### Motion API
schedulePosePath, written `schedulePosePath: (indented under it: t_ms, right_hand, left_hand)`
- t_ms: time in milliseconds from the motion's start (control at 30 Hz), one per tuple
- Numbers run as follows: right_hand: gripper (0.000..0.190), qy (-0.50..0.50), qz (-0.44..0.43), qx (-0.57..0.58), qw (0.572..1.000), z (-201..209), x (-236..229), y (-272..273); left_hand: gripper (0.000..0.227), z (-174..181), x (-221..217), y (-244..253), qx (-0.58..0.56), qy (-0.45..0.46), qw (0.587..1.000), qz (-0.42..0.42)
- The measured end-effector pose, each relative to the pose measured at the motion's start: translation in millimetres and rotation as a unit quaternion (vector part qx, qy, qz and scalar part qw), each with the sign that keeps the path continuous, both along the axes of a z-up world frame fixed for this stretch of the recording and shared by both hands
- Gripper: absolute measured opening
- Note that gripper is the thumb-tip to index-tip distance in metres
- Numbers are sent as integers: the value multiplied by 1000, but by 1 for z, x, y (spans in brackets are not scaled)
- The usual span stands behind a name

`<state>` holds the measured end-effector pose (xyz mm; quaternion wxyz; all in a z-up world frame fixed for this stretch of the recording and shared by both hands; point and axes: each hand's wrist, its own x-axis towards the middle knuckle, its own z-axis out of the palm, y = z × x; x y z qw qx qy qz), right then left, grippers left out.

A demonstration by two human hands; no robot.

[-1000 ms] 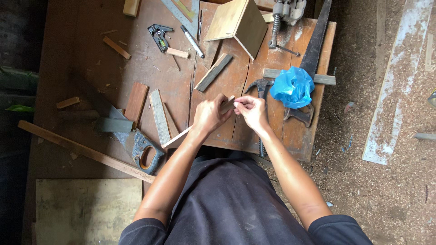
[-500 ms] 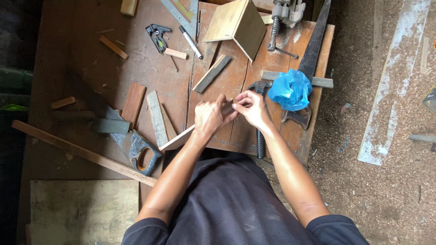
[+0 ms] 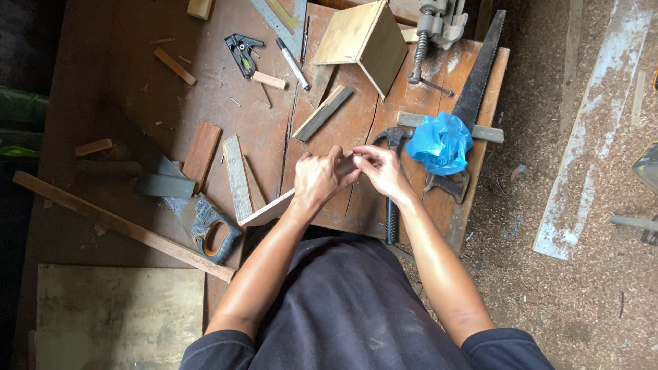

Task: The person assembles a small wooden box by hand. They position nails into pre-drilled holes on wooden panels and use a hammer to drive the nails, joining the pieces together. The person repeatedly repositions the panels and hammers nails until the box structure is formed.

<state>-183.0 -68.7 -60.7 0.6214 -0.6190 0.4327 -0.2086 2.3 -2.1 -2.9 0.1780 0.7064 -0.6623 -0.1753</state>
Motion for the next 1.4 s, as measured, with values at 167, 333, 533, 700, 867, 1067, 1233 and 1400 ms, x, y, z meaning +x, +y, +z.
schedulePosePath:
  t_ms: [167,333,533,700,867,1067,1233,1400]
  right_hand:
    - [37,-115,71,-29,990,-3,-5,0]
    - [50,-162,103,38,981,-17,-18,1]
    - [36,156,-57,-172,971,-47,-38,28]
    - [50,310,-122,-237,913,-66,-58,41]
    - [49,320,-130,-170,923,-64,-56,30]
    - [62,-22,-6,-189,982,-25,-32,17]
    - [65,-44,118,-169,977,-10,-10,2]
    - [60,-46,163,-128,977,-5,-12,-7]
  left_hand:
    - [50,1,3,1,2,-1,1000,-12]
    - [51,2,6,3,-11,3,1000,-22]
    - [57,3,4,6,-18,3,1000,-13]
    - [60,4,1,5,28,-29,999,-26]
    - [71,7,2,1,60,-60,995,-56]
    - [57,3,13,1,88,15,992,-89]
    - [27,-7,15,5,57,42,996,-58]
    - [24,-3,14,4,51,49,997,-43]
